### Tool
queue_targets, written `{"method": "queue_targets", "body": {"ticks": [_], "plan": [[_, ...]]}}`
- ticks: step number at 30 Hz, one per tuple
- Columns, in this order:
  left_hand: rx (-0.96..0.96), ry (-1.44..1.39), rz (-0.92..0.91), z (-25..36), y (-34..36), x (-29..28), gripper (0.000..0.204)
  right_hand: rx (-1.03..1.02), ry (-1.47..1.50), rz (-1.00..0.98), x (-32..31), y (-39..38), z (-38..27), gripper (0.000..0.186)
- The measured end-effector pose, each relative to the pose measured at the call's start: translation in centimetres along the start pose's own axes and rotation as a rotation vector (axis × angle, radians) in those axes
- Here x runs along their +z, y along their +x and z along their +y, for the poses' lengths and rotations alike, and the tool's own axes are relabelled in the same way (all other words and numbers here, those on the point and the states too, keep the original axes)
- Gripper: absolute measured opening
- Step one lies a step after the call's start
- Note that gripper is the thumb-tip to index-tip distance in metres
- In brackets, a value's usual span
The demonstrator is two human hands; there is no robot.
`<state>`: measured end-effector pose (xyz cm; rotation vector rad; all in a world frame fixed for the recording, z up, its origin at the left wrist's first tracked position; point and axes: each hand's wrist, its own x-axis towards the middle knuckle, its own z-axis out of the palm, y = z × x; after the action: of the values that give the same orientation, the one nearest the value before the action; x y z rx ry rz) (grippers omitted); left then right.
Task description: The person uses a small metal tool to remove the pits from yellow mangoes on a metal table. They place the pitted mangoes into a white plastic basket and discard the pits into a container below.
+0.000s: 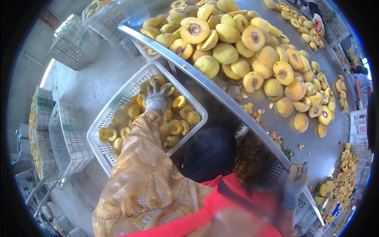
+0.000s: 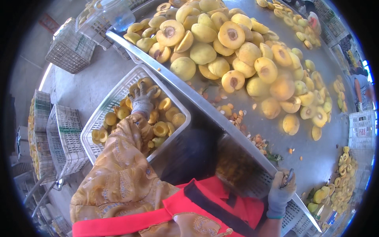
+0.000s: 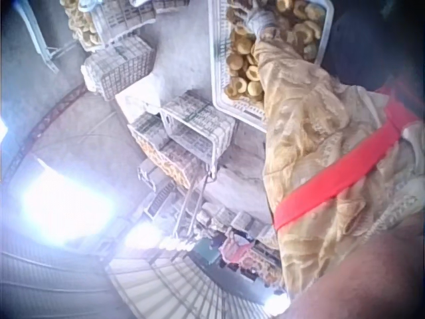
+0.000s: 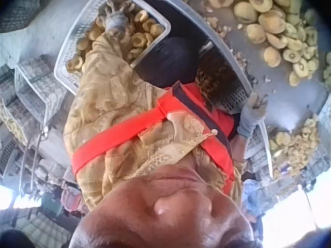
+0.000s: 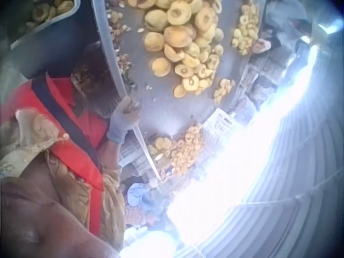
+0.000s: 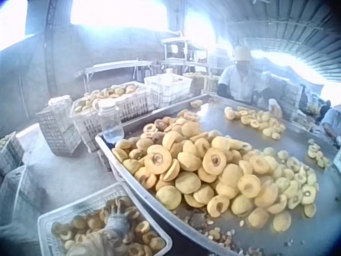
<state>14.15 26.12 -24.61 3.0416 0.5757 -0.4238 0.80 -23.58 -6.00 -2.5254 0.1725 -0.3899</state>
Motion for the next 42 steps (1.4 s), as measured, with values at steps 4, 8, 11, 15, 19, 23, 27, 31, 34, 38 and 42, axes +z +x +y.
{"method": "queue_targets", "body": {"ticks": [4, 8, 11, 15, 19, 23, 27, 31, 34, 38, 42], "plan": [[0.038, -0.191, -0.154, -0.7, 1.4, -2.0, 0.056, 0.02, 0.029, 0.007, 0.3, 0.1, -0.1, 0.006], [-0.044, -0.271, -0.125, -3.5, 3.1, -0.9, 0.061, -0.013, 0.004, 0.027, 0.4, 0.4, -0.5, 0.004], [-0.114, -0.086, 0.122, -2.4, 2.7, -1.4, 0.06, -0.06, -0.001, 0.053, 0.5, 0.2, -0.1, 0.004], [-0.145, -0.374, 0.54, 0.1, 0.2, -3.0, 0.042, -0.034, -0.002, 0.047, 0.3, -0.2, -0.1, 0.005], [0.238, -1.002, 1.296, 3.7, -3.8, -9.9, 0.033, -0.165, -0.078, 0.044, 0.4, 0.6, 0.0, 0.009], [1.076, -0.853, 0.651, 16.1, -11.0, -21.6, 0.047, -0.222, -0.147, 0.115, -0.4, -0.5, 0.7, 0.014], [1.099, -0.537, 0.93, 26.5, -10.6, -22.4, 0.046, -0.281, -0.11, 0.14, -0.3, -0.2, 0.2, 0.018], [0.941, -0.046, 0.754, 28.0, -6.0, -21.9, 0.044, -0.295, -0.077, 0.07, -0.5, 0.8, -1.3, 0.017], [0.828, -0.3, 0.386, 27.6, -9.4, -23.9, 0.04, -0.107, 0.118, -0.041, -1.6, 0.3, -0.5, 0.016], [0.704, -1.312, -0.391, 24.2, -16.9, -25.2, 0.04, 0.213, 0.95, -0.073, -3.3, 0.7, 0.1, 0.014], [0.697, -1.666, -0.54, 25.3, -24.3, -21.3, 0.048, 0.393, 1.142, -0.375, -6.5, -0.9, -5.2, 0.014]]}}
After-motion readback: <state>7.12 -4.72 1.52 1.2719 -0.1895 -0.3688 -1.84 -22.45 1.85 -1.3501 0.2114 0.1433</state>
